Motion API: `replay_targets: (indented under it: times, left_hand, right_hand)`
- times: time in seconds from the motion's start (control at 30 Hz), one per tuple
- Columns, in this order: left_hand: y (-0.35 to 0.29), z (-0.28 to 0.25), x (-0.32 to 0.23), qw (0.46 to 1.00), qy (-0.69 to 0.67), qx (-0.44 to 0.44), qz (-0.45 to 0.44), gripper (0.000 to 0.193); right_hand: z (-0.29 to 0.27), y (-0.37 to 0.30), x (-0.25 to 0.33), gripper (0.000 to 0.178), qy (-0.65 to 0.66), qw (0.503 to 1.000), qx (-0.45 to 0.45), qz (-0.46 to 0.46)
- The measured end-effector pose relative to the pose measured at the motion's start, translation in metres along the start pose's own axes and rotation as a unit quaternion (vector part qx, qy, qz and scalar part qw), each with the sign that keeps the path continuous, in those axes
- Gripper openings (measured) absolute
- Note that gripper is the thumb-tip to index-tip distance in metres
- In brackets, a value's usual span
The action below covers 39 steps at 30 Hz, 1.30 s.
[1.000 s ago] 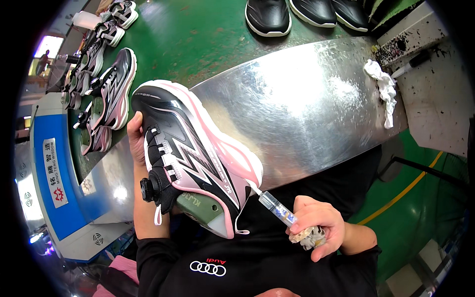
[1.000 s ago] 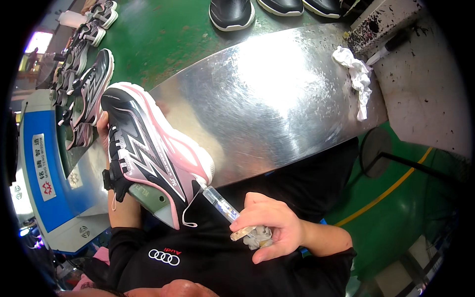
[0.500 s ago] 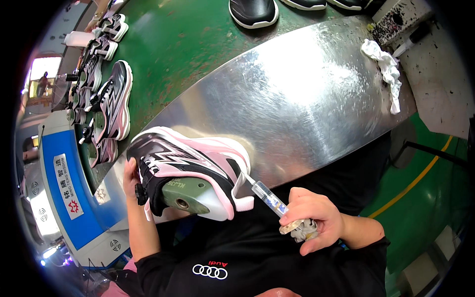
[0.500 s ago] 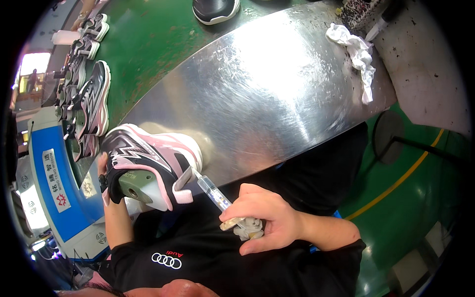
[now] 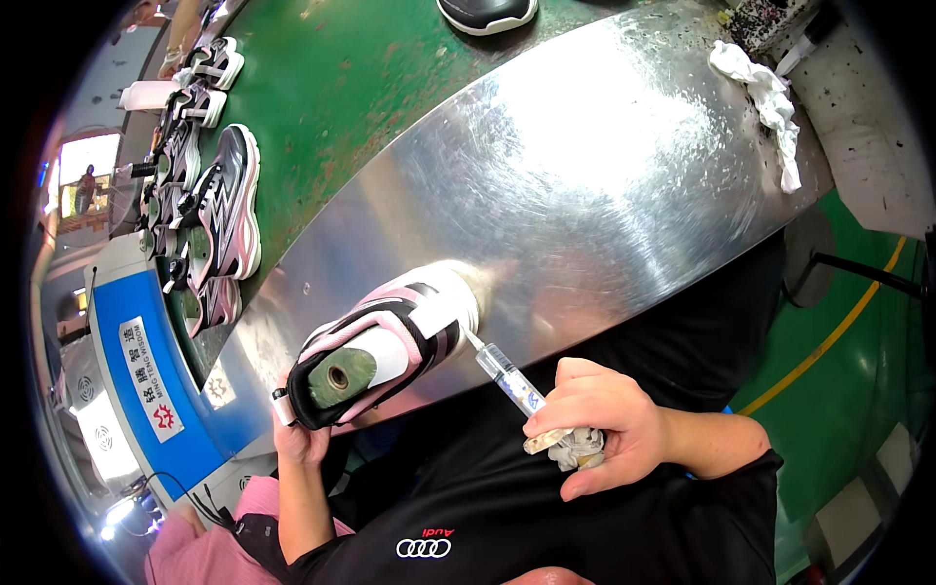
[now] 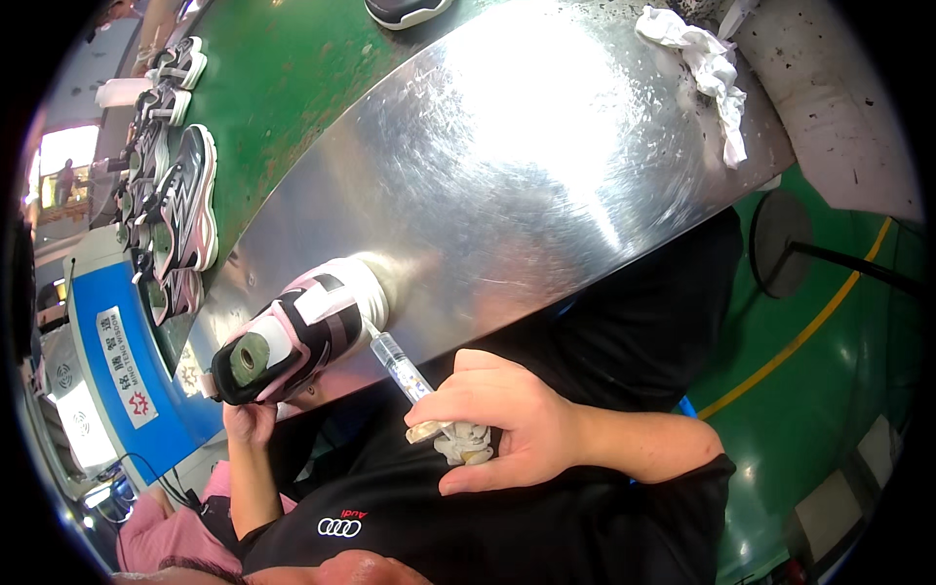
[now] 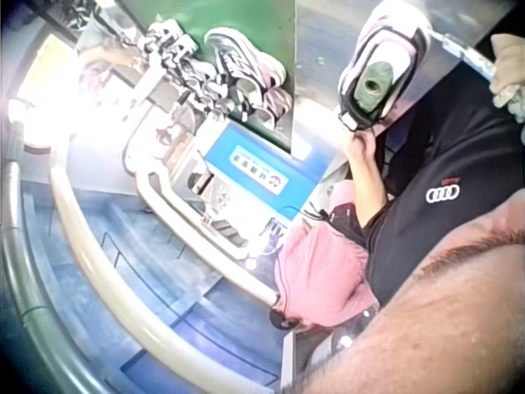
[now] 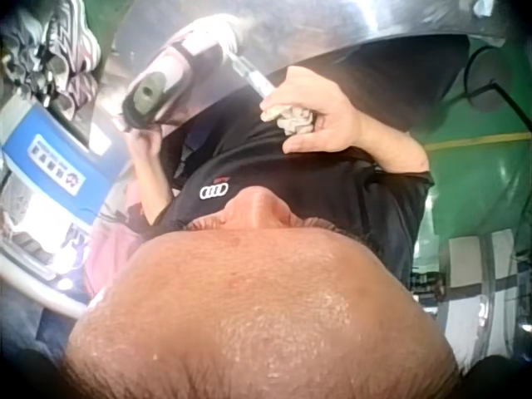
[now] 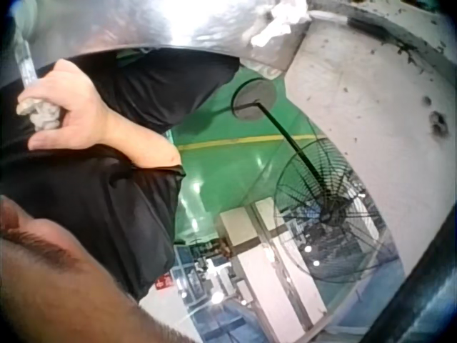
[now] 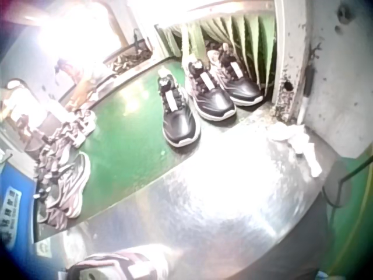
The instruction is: The person applies glue along the seams of shoes using a syringe applicator, rotating each shoe by hand to seal the upper to the sole, and sets them back onto the conveyor line.
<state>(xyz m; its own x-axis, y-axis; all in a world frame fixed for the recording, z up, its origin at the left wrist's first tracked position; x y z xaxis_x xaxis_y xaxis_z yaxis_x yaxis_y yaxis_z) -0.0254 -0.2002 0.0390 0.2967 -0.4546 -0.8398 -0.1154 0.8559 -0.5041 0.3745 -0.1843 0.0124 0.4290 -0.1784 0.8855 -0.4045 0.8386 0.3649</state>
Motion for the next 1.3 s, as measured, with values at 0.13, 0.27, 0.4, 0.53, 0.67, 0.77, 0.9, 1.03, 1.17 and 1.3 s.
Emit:
replay_targets:
  times: [0.13,0.27,0.4,0.53,0.67,0.77,0.9,1.03,1.17,1.3]
  left_hand:
    - [-0.018,0.005,0.007,0.999,0.042,-0.024,-0.001,0.04]
    - [-0.031,-0.004,0.016,0.998,-0.04,0.029,-0.04,0.058]
    - [-0.04,0.016,0.021,0.994,-0.057,0.072,-0.061,0.065]
    - [-0.051,0.04,0.028,0.991,-0.068,0.073,-0.088,0.078]
    - [-0.051,0.072,0.035,0.983,-0.094,0.117,-0.102,0.085]
    - [-0.054,0.093,0.038,0.973,-0.127,0.141,-0.131,0.087]
    - [-0.049,0.103,0.046,0.96,-0.137,0.181,-0.163,0.088]
    - [-0.044,0.115,0.045,0.938,-0.184,0.216,-0.201,0.085]
    - [-0.038,0.127,0.047,0.912,-0.241,0.239,-0.232,0.083]
    - [-0.036,0.121,0.058,0.871,-0.316,0.282,-0.248,0.078]
  right_hand:
    - [0.002,0.0,0.007,0.05,0.015,0.999,0.007,0.027]
    - [0.006,-0.002,0.01,0.049,0.002,0.999,0.011,0.035]
    - [0.008,-0.003,0.012,0.047,-0.016,1.0,0.005,0.025]
    - [0.009,-0.002,0.016,0.047,-0.029,0.999,0.005,0.02]
    - [0.008,0.004,0.023,0.047,-0.054,0.998,0.005,0.019]
    - [0.007,0.012,0.033,0.048,-0.055,0.998,0.008,0.023]
    - [0.007,0.018,0.037,0.055,-0.07,0.997,0.011,0.03]
    - [0.008,0.026,0.048,0.054,-0.084,0.995,0.029,0.043]
    - [0.009,0.028,0.066,0.049,-0.068,0.991,0.054,0.104]
    - [0.014,0.029,0.086,0.045,-0.054,0.983,0.08,0.154]
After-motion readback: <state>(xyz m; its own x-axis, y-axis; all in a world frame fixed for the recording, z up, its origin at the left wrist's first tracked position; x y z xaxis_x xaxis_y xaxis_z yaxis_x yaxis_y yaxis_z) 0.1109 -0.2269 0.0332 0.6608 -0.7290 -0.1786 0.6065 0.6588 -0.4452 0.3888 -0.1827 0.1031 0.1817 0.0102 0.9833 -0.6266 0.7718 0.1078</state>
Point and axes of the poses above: each hand's wrist, its own y-axis towards the middle knuckle, its own z-axis out of the palm, x = y × z, the point moved 1 cm from there along y, towards the middle knuckle, and after that the axes turned 4 degrees about y, right-handed, at the moved point
